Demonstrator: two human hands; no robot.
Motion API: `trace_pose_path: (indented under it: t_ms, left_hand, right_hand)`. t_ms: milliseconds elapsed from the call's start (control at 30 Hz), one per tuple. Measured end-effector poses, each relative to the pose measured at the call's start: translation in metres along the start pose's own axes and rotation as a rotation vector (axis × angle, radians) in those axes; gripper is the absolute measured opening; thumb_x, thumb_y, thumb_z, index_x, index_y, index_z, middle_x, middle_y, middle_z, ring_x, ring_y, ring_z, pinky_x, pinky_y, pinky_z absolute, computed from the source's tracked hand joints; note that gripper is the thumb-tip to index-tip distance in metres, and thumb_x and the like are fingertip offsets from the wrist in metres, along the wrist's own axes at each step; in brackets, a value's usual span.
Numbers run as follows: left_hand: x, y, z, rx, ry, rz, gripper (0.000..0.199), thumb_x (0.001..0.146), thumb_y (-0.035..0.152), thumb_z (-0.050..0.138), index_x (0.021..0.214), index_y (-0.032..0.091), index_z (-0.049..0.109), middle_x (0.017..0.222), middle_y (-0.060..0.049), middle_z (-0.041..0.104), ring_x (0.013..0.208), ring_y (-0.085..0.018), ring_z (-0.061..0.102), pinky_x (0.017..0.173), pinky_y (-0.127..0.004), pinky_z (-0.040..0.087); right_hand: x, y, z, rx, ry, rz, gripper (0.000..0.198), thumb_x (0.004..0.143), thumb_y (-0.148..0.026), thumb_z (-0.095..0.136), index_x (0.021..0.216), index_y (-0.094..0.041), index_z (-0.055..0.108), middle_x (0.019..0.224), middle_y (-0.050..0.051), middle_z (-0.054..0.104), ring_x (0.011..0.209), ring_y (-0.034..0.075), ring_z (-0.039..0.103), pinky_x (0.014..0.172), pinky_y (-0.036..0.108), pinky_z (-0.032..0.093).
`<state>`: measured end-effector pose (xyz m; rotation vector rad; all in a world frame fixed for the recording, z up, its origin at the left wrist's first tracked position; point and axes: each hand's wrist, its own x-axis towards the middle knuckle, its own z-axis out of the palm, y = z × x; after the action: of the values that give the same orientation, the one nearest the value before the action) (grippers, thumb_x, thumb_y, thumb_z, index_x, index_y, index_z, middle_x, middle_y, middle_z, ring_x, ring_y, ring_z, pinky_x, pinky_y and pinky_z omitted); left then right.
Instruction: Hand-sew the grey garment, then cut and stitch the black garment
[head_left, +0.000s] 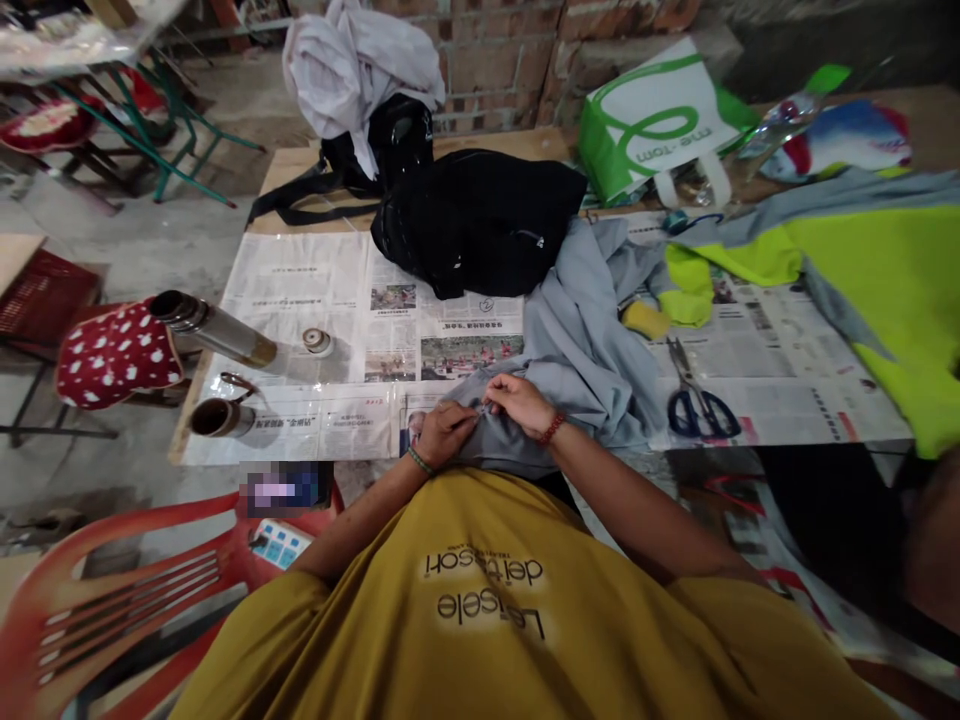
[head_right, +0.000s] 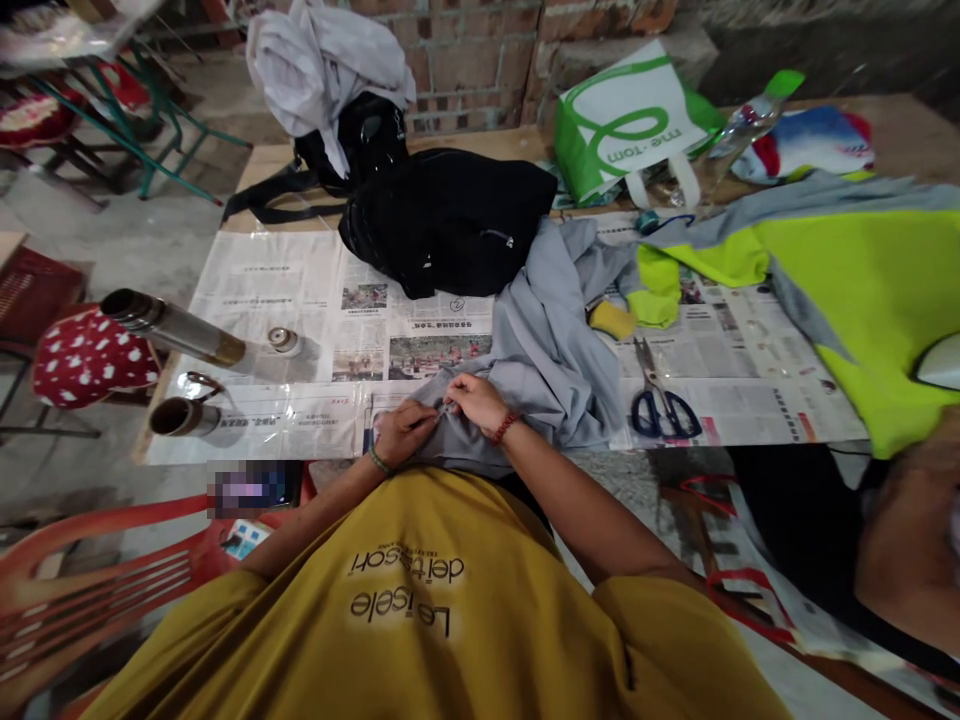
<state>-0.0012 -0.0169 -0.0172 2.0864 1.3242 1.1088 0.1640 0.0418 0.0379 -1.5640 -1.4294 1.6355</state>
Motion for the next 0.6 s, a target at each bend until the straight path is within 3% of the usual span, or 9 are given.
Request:
trace_pose_path:
  t_ms: [133,333,467,600]
  left_hand:
    - [0.001,0.0,-0.001,-0.055,0.005,-0.057,0.015,0.088,0.027,0.058,0.087,0.019,0.07,0.076,-0.002,0.069,0.071,-0.013,0.062,0.068,-0.026,0.05]
    - [0.002,0.0,-0.001,-0.083,-0.019,-0.093,0.013,0.086,0.025,0.06,0.087,0.019,0.071,0.077,-0.003,0.07,0.073,-0.015,0.063,0.071,-0.027,0.052]
    - [0.002,-0.001,-0.003,-0.1,-0.037,-0.128,0.013,0.086,0.026,0.059,0.088,0.019,0.071,0.079,-0.003,0.071,0.075,-0.015,0.064,0.072,-0.027,0.052]
    - [0.002,0.0,-0.004,-0.139,-0.049,-0.107,0.015,0.086,0.027,0.06,0.086,0.018,0.071,0.078,-0.003,0.07,0.074,-0.014,0.064,0.072,-0.026,0.052]
  right_hand:
    - [0.001,0.001,0.001,0.139,-0.031,0.046,0.004,0.075,-0.018,0.055,0.072,-0.017,0.052,0.062,-0.003,0.062,0.05,0.006,0.05,0.051,0.017,0.04]
    - [-0.004,0.006,0.0,-0.003,-0.134,-0.01,0.008,0.069,-0.022,0.061,0.074,-0.016,0.06,0.062,-0.004,0.061,0.056,0.007,0.051,0.055,0.018,0.039]
    - [-0.001,0.01,0.006,0.063,-0.022,-0.043,0.01,0.071,-0.026,0.057,0.069,-0.017,0.056,0.062,-0.004,0.061,0.059,0.007,0.053,0.059,0.019,0.041]
    - [0.007,0.007,0.001,0.304,0.155,0.016,0.021,0.072,-0.034,0.062,0.073,-0.018,0.049,0.061,-0.005,0.058,0.048,0.006,0.052,0.048,0.018,0.038]
